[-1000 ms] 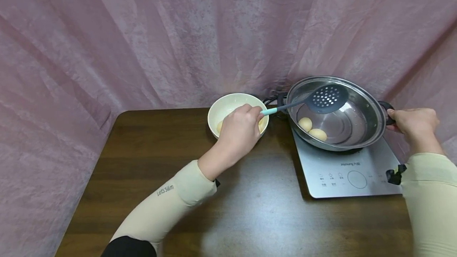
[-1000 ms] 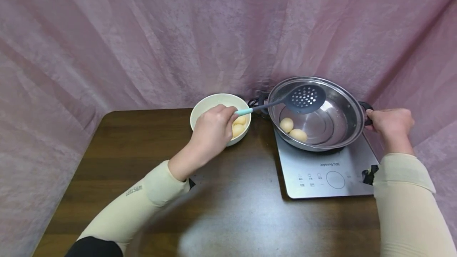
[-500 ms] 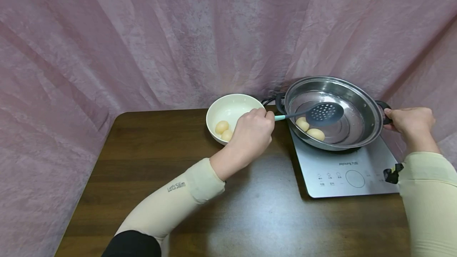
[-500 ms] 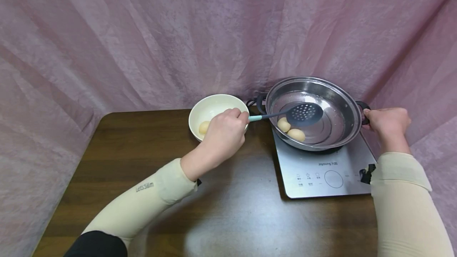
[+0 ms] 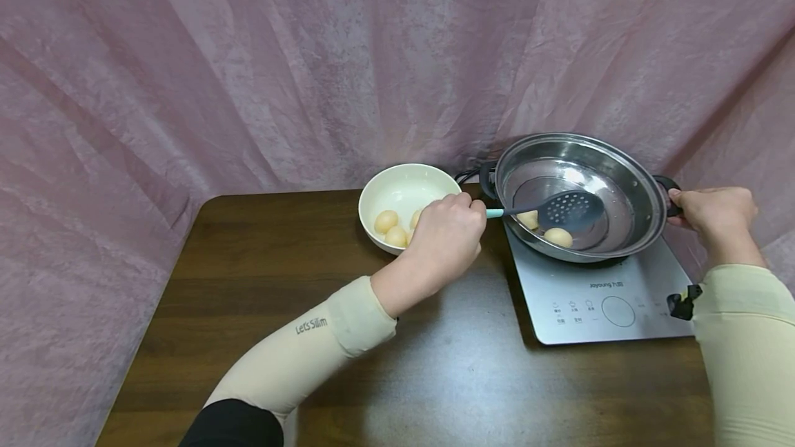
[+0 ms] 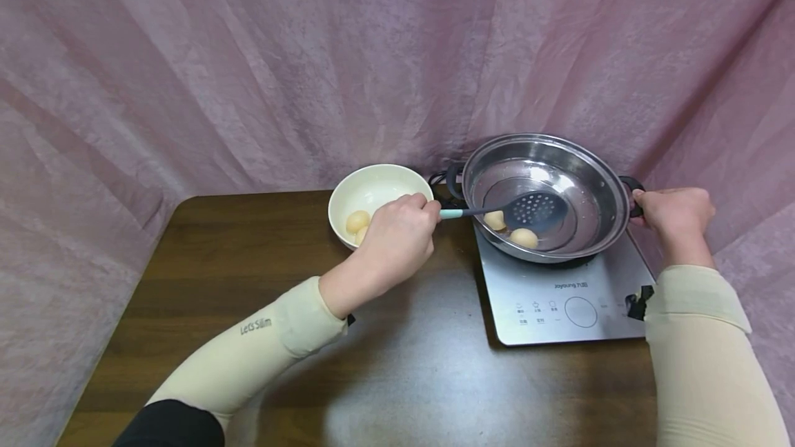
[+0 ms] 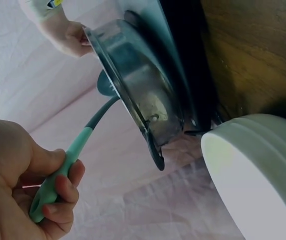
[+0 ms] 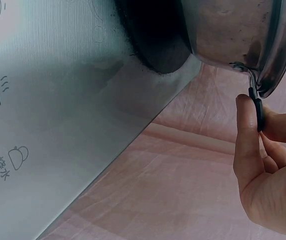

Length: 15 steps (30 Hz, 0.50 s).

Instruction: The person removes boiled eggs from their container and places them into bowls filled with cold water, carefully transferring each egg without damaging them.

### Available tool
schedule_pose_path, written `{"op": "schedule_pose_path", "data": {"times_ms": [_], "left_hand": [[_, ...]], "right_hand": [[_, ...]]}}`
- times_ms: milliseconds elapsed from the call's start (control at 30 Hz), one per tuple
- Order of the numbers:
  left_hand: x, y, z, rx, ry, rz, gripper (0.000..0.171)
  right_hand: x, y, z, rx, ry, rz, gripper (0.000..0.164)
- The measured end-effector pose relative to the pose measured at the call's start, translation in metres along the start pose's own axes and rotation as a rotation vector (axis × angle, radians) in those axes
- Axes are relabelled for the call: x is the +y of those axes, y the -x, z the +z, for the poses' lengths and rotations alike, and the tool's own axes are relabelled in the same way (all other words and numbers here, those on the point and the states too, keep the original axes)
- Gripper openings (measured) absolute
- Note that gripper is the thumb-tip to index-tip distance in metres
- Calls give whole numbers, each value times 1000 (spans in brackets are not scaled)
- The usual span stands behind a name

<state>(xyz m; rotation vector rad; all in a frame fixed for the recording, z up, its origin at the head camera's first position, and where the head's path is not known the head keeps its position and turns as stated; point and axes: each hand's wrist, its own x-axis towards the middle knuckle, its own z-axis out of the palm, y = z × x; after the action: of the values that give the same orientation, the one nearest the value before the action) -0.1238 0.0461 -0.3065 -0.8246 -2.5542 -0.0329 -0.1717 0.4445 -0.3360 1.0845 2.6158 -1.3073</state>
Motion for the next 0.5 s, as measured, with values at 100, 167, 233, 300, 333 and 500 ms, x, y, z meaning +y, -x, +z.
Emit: {"op": "schedule_pose_path", "data": {"times_ms": [100,167,233,300,333,500], "left_hand": [[0,0,-1,-33,26,-8,5],[0,-1,-1,-61,61,-17,4],[0,-1,0,-89,107,-31,5],[0,-3,0,-115,155,-46,7],[0,-4,0,-129,175,-54,9],[-2,-9,0,-202,269,-111,20]], "right_hand": [[0,0,0,0,-4,0,61],[-1,0,0,3,-4,2,61],[-1,0,0,3,-7,6,61],[-1,0,0,3,-10,8,61],[-1,1,0,3,-12,11,60],[-2,0,0,2,-11,17,60]]}}
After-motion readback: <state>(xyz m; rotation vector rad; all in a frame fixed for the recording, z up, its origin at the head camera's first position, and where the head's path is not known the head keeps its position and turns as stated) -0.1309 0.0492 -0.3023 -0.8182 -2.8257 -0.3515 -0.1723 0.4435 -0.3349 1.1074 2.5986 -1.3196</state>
